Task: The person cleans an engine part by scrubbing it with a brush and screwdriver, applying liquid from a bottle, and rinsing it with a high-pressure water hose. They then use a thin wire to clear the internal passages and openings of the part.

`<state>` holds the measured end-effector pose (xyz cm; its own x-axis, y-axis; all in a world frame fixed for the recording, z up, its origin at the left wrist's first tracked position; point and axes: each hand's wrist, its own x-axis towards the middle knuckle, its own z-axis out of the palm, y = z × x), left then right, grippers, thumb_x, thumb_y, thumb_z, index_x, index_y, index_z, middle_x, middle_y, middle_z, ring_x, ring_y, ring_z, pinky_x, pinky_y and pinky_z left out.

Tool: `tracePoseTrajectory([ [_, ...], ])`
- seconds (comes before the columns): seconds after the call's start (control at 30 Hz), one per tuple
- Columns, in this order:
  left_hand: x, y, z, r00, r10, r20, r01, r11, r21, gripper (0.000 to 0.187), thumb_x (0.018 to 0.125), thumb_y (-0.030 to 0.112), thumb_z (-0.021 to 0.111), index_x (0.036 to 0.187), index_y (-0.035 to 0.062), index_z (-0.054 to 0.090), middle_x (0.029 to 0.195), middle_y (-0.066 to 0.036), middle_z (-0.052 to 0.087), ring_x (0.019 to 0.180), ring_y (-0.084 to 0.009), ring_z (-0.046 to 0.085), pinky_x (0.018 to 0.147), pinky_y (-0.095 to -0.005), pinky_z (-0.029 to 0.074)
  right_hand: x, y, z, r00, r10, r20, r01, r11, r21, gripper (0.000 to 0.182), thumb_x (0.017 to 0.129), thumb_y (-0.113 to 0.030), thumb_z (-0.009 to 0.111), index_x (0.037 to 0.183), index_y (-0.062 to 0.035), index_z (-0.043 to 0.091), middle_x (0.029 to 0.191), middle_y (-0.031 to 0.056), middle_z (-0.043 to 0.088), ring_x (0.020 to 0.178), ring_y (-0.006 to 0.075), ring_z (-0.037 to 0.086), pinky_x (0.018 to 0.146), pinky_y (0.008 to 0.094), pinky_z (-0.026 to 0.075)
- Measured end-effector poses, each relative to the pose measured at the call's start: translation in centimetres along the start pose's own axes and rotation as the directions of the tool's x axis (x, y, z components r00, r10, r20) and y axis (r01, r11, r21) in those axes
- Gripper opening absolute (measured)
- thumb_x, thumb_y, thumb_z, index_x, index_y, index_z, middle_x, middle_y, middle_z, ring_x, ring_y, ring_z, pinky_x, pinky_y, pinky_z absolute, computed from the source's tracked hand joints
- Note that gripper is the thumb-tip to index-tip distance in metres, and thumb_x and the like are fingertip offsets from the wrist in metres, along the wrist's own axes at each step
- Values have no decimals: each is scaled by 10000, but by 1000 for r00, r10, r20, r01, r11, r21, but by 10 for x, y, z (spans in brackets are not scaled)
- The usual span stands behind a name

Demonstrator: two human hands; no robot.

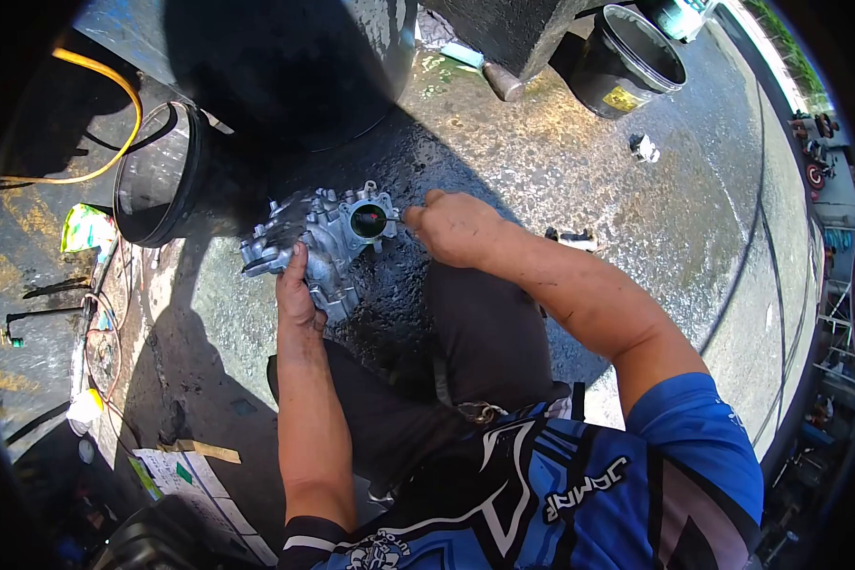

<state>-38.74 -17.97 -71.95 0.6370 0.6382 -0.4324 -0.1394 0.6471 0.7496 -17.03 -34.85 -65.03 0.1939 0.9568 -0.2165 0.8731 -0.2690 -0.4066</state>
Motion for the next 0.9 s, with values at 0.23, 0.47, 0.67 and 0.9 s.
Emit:
tracePoseTrajectory([
  [0.23, 6, -3, 7, 1000, 24, 3, -24, 999, 23, 467, 984, 408, 606, 1263, 34, 606, 1166, -87, 685, 1056, -227, 657, 944, -380, 514, 13, -22, -39, 982, -2, 188, 29, 990, -140, 228, 825, -123, 606, 1005, -27, 708, 937, 212, 720, 953, 351, 709, 818, 440, 567],
  [0.47, 14, -36, -5, 994, 102, -33, -100, 993, 57, 497, 919, 246, 720, 1343, 60, 538, 1262, -92, 626, 1131, -244, 614, 979, -406, 494, 32, 7, -45, 953, 81, 291, -62, 995, -72, 264, 831, -143, 587, 1022, -23, 723, 1010, 222, 717, 1022, 374, 685, 892, 447, 541],
  [0.67, 2, -40, -1, 995, 93, -46, -88, 992, 96, 521, 907, 233, 729, 1353, 49, 532, 1264, -103, 624, 1133, -248, 614, 984, -410, 492, 32, 19, -25, 933, 130, 336, -122, 992, -44, 271, 838, -149, 582, 1035, -24, 720, 1029, 219, 712, 1048, 378, 673, 921, 454, 525],
  [0.9, -3, -53, 34, 982, 159, -105, -143, 978, 149, 421, 917, 277, 725, 1253, 62, 589, 1061, -66, 674, 947, -197, 649, 834, -358, 533, 38, 17, -42, 926, 152, 346, -118, 986, -116, 283, 796, -112, 590, 1018, -5, 728, 1062, 231, 712, 1068, 372, 676, 915, 450, 532],
])
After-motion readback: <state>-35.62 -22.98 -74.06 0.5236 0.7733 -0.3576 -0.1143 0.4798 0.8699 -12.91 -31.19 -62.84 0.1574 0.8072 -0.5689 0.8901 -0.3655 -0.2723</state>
